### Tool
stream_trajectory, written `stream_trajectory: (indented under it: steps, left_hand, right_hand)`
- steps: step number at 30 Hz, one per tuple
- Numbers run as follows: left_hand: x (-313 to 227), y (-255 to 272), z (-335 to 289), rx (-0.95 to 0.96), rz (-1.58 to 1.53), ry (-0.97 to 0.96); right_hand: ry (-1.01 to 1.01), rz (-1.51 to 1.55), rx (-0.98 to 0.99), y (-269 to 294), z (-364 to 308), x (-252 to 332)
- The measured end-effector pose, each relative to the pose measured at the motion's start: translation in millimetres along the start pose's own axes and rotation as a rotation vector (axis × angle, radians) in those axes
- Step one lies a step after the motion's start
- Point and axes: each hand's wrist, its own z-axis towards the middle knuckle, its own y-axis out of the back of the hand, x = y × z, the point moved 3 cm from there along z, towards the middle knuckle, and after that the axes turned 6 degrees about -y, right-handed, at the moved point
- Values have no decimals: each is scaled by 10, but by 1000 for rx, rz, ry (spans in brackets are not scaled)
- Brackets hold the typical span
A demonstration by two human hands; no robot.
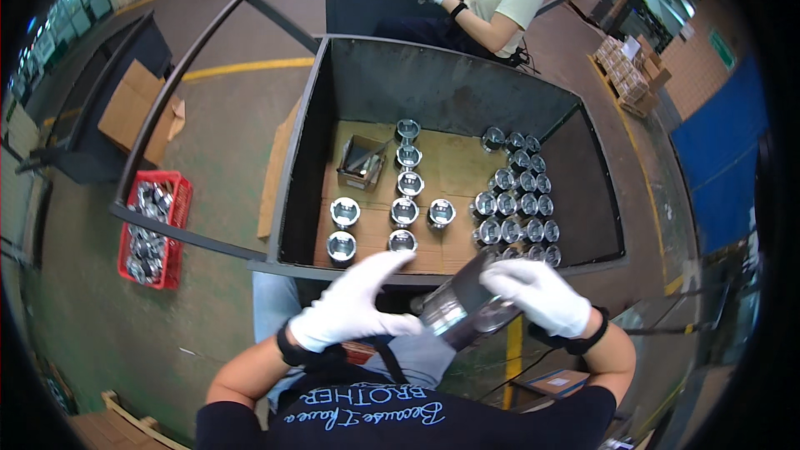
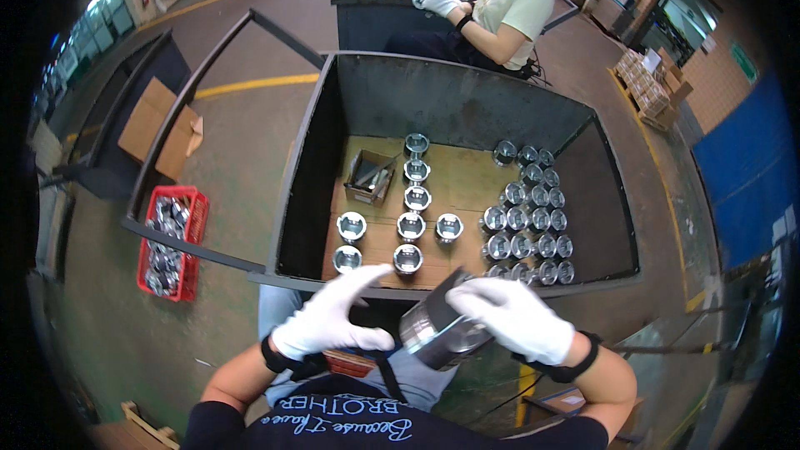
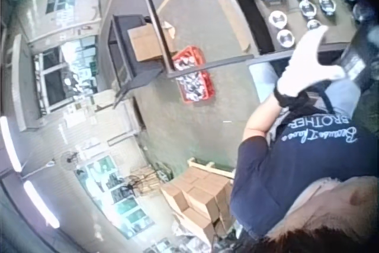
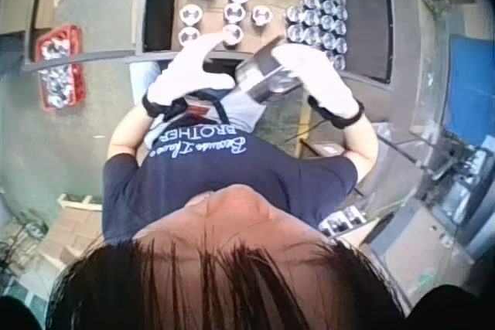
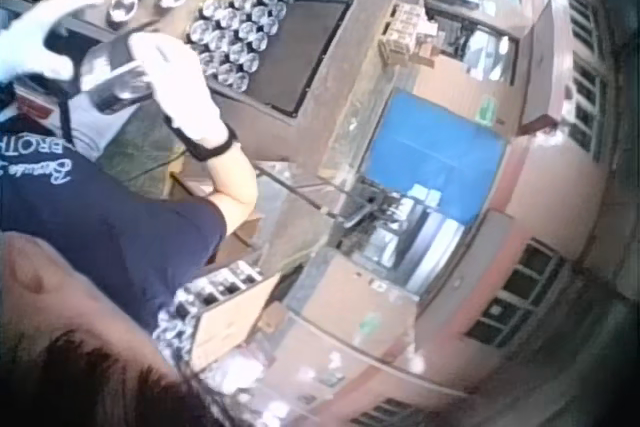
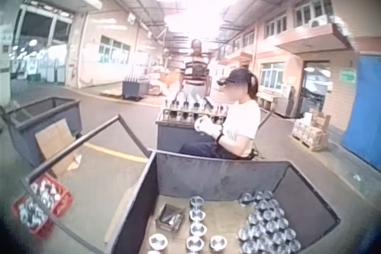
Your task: Inspecting metal engine pistons and arranging them in a storage bin on a factory floor.
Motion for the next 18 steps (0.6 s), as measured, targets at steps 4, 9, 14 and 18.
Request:
stream_trajectory:
  steps: [4,9,14,18]
  left_hand:
    - [565,137,-168,38,490,190]
    - [1256,-101,-278,242,838,247]
    - [1442,-119,-84,398,734,328]
    - [1399,-108,-7,456,730,371]
  right_hand:
    - [-72,220,-230,632,203,-23]
    - [-30,-230,26,1082,1336,-406]
    - [-12,-538,333,709,2777,-1751]
    - [197,-734,382,58,3645,-3343]
